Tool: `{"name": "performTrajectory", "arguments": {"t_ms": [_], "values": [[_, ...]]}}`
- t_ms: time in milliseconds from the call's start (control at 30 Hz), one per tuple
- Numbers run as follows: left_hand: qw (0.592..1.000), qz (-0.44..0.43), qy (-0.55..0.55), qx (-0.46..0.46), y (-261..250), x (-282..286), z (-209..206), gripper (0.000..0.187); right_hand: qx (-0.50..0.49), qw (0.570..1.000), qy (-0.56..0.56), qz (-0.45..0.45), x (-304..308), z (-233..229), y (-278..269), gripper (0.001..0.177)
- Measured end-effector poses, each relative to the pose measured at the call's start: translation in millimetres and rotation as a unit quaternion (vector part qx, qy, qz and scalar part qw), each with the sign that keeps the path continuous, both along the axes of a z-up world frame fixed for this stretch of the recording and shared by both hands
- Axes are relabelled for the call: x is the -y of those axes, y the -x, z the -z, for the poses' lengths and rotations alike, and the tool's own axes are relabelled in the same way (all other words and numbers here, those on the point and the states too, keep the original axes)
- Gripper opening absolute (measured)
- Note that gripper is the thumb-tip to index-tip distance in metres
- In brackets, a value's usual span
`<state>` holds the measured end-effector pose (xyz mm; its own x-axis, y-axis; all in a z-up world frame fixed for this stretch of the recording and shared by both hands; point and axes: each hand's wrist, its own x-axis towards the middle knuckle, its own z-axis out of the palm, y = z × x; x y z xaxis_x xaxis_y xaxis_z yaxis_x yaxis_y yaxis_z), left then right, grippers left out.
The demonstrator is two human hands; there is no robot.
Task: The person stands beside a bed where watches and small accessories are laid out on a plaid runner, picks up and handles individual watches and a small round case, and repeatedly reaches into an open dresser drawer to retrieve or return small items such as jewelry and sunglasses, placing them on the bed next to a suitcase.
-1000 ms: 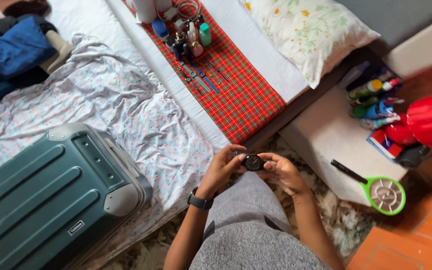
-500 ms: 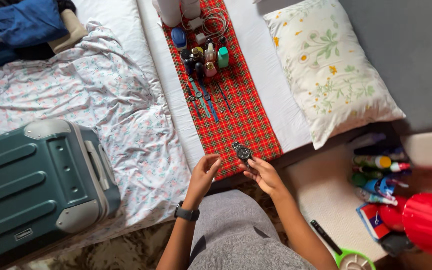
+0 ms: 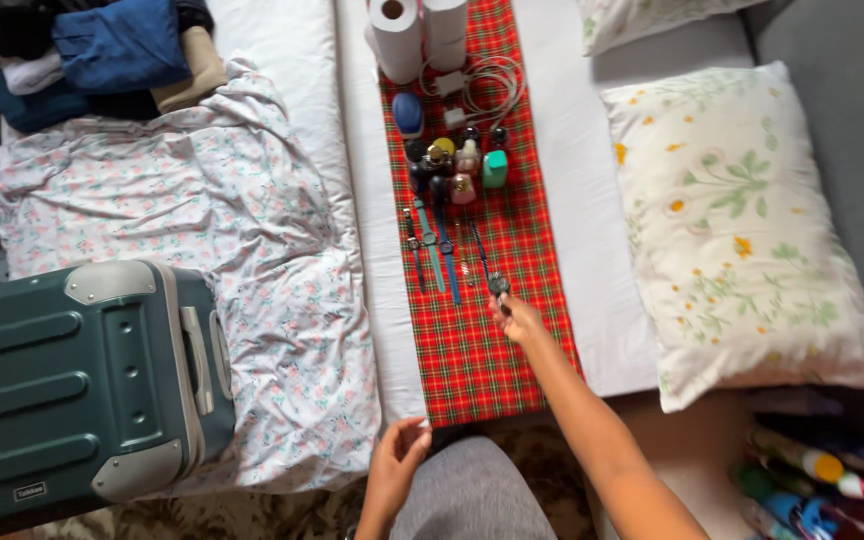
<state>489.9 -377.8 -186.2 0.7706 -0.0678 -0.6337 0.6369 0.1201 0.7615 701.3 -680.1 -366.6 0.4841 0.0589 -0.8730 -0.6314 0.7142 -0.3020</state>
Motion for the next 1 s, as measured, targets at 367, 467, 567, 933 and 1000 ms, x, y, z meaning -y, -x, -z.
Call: {"name": "performTrajectory", "arguments": {"t_ms": [367,467,567,933,1000], "values": [[0.983,-0.063,-0.135,-0.111,40.8,-6.4,84.4,0.039,0.026,0.993,0.089,0.069,-2.2,69.6,-173.3,0.061],[0.967,0.008,-0.171,-0.189,40.1,-9.3,77.4,0.052,0.006,0.988,0.153,-0.013,-7.3,74.9,-168.0,0.062],[0.939,0.113,-0.201,-0.254,29.4,-14.8,65.6,0.054,0.034,0.981,0.187,-0.046,-8.7,71.0,-154.8,0.059],[0.945,0.226,-0.156,-0.179,-18.8,29.8,16.8,0.048,0.147,0.938,0.268,-0.161,9.6,31.1,-26.8,0.022],[0.949,0.228,-0.148,-0.159,-30.5,36.1,0.2,0.047,0.109,0.925,0.293,-0.217,11.3,34.5,38.0,0.015]]}}
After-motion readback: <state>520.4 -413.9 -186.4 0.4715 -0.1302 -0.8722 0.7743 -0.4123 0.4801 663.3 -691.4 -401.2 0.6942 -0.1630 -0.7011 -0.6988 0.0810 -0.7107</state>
